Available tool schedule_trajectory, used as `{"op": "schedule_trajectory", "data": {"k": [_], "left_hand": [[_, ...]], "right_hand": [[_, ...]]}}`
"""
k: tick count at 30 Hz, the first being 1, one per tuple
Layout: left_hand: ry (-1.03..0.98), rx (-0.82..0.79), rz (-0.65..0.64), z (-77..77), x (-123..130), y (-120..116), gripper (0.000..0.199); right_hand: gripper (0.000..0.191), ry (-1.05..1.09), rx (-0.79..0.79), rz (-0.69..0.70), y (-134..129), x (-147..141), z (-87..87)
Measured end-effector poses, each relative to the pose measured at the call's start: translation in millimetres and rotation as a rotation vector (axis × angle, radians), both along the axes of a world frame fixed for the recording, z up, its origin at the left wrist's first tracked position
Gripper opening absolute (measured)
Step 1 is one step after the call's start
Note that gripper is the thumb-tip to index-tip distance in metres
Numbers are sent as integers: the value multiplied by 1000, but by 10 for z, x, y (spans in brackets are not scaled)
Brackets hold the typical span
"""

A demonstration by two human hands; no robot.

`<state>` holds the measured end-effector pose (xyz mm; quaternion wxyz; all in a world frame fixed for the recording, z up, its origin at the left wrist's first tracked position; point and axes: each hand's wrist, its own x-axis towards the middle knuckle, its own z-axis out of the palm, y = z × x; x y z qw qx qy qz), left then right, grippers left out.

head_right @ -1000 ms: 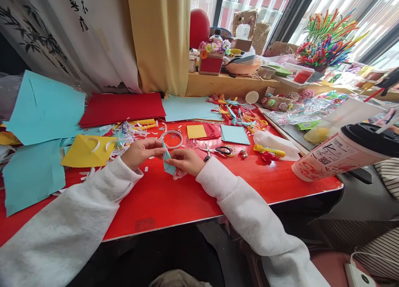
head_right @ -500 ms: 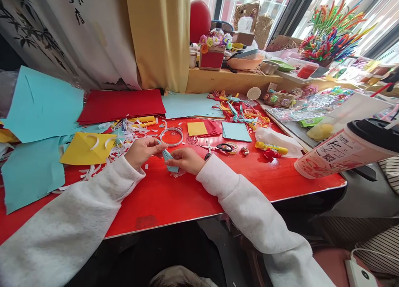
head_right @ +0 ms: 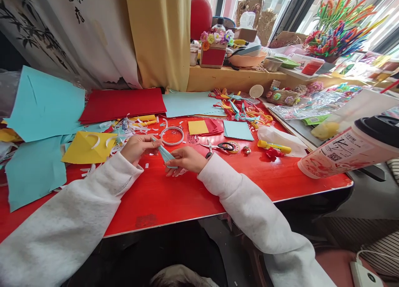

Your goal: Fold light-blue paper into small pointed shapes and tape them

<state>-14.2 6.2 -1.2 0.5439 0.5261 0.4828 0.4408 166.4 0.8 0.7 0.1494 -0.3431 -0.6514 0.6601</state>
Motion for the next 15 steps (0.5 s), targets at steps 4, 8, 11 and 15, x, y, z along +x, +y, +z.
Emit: {"op": "schedule_trajectory", "data": {"k": [4, 8, 11, 15], "left_hand": [[18, -89, -53, 34, -59, 26, 26], [78, -64, -72, 29, -64, 46, 30], [173, 7, -63, 23, -36, 38, 31], [322, 136, -73, 35, -18, 12, 29]], "right_hand": [[21, 42, -43, -94, 29, 17, -25], [23, 61, 13, -91, 57, 28, -42], [27, 24, 66, -131, 53, 28, -33], [31, -19, 20, -84, 31, 27, -29]]}}
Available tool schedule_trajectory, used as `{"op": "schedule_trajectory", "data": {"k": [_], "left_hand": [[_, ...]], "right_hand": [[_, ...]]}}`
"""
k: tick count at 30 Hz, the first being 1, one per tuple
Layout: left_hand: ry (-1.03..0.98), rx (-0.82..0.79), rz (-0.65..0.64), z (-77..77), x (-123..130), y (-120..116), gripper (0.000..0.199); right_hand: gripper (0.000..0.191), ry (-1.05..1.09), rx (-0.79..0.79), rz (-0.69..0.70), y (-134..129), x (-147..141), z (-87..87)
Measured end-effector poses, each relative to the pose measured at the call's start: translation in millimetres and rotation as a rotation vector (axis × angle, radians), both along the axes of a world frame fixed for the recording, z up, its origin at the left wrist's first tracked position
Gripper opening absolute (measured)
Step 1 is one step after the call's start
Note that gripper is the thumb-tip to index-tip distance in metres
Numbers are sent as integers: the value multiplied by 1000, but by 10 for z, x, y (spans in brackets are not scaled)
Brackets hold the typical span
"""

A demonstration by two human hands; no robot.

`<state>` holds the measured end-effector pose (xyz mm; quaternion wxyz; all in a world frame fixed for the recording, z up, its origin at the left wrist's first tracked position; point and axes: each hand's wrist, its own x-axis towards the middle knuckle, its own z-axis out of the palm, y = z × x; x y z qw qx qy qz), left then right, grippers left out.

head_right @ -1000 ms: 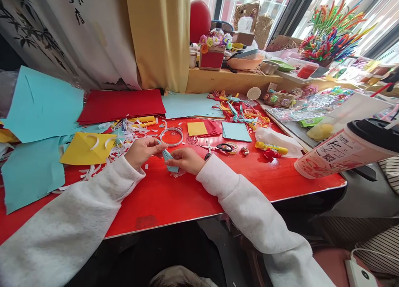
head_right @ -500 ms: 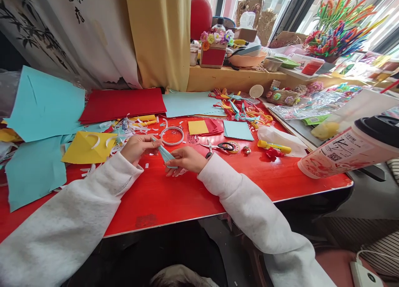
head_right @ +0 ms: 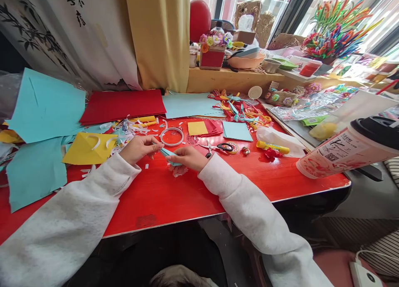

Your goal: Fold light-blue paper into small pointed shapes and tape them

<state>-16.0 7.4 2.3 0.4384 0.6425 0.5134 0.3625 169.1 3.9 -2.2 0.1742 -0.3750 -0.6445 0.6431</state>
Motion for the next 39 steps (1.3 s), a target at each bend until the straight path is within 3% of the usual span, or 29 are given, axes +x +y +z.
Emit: {"op": "schedule_trajectory", "data": {"k": [8, 15, 22, 26, 30, 34, 37, 39], "left_hand": [[194, -17, -201, 5, -111, 49, 27], [493, 99, 9, -46, -161, 80, 30], [482, 111, 19, -44, -173, 82, 28], [424, 103, -55, -18, -153, 63, 28], [356, 196, -151, 28, -76, -1, 23], [408, 341, -90, 48, -15, -36, 23], [407, 422, -26, -9, -2, 11, 29], [447, 487, 74, -89, 1, 71, 35]], "right_hand": [[27, -2, -47, 66, 11, 22, 5], [26, 14, -43, 50, -6, 37, 43], [25, -9, -66, 44, 6, 14, 4], [23, -5, -90, 39, 19, 39, 31], [23, 11, -131, 56, 2, 39, 64], [29, 46, -143, 105, -14, 11, 46], [31, 115, -82, -6, 51, 65, 55], [29, 210, 53, -226, 140, 154, 95]]}}
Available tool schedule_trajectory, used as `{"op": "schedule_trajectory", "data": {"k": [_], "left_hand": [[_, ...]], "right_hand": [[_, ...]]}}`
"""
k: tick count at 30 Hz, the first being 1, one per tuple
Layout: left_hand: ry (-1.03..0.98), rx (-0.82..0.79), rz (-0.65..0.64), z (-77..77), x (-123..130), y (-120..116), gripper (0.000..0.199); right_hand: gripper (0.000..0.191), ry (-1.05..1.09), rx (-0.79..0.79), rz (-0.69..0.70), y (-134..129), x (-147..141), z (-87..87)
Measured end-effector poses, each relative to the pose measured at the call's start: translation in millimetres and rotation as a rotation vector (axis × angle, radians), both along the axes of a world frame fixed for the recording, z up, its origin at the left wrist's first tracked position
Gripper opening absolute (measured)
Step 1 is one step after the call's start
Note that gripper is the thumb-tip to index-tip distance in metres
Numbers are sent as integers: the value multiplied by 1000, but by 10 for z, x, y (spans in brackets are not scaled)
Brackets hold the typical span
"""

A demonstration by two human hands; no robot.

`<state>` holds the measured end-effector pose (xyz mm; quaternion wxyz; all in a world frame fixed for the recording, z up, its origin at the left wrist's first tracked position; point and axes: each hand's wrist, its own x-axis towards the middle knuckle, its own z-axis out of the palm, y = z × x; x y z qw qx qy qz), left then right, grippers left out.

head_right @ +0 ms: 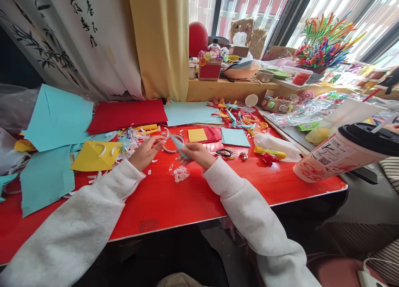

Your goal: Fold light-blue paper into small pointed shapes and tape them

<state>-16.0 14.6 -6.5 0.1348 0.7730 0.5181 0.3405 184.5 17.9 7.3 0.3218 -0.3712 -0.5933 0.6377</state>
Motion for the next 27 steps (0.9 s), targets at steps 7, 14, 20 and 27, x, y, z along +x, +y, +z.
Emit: {"op": "schedule_trajectory", "data": {"k": [7, 14, 20, 27], "left_hand": [[267, 212, -46, -166, -1, 182, 15], [-647, -85, 4, 82, -141, 202, 20], [-1323, -376, -206, 154, -159, 108, 14], [-1407, -460, -195, 162, -69, 27, 13]], "right_hand": [[20, 239, 151, -492, 287, 142, 161], [22, 169, 328, -530, 353, -227, 218], [39, -19, 472, -484, 296, -375, 25], [33, 239, 137, -257, 230, -392, 7]]}}
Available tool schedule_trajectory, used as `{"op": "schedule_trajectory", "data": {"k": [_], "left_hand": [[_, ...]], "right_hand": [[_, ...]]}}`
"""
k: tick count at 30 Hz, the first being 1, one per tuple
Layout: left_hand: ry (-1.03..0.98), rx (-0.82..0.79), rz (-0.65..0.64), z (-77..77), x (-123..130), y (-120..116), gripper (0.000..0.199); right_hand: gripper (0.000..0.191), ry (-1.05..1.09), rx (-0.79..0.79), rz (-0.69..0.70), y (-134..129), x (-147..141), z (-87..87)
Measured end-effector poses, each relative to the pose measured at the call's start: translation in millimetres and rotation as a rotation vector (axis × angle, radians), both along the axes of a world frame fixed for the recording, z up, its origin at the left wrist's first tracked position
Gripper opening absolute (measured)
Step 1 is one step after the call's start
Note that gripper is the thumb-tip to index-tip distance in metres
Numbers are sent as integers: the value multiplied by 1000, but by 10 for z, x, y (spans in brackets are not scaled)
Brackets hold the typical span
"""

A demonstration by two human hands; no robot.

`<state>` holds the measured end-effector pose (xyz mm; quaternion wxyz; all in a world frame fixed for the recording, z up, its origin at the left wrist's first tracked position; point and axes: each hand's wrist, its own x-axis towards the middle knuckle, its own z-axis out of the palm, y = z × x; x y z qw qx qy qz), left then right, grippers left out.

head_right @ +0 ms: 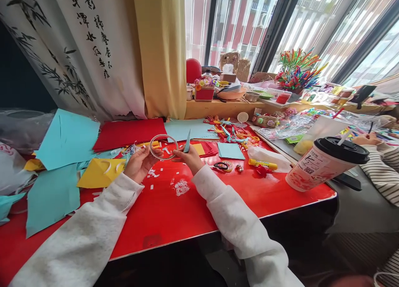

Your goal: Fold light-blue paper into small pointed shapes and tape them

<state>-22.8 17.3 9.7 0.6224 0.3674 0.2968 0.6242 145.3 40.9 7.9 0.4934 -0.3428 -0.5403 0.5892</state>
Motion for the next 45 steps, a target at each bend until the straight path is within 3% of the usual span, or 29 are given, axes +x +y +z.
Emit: {"op": "schedule_trajectory", "data": {"k": [3, 6, 8, 14, 20, 24, 28, 32, 34, 37, 40, 45], "left_hand": [[25, 12, -45, 21, 10, -46, 12], [33, 7, -90, 46, 36, -104, 9], [16, -2, -94, 63, 67, -140, 8], [-54, -69, -5, 72, 133, -163, 15], [-108, -105, 53, 52, 82, -127, 20], [-69, -88, 44, 53, 66, -124, 19], [104, 0, 18, 45, 101, -141, 14], [591, 250, 325, 72, 96, -187, 33], [871, 434, 400, 104, 77, -211, 31], [998, 613, 302, 153, 64, -237, 17], [957, 593, 142, 182, 75, -257, 19], [957, 528, 84, 167, 83, -271, 15]], "right_hand": [[35, -96, 5, -66, -2, 26, -28], [39, -301, 262, -309, -43, 42, -32], [35, -414, 430, -339, -100, 31, -2], [23, -488, 498, 5, -239, -46, 49], [12, -403, 539, 209, -229, 2, 48], [16, -358, 526, 276, -262, 12, 99], [31, -199, 373, 217, -284, -47, 102], [35, -119, 319, 132, -258, -27, 117], [33, -126, 320, 130, -253, 19, 143], [31, -171, 296, 203, -263, 84, 182], [31, -207, 279, 224, -255, 117, 192], [27, -282, 274, -30, -142, 178, 145]]}}
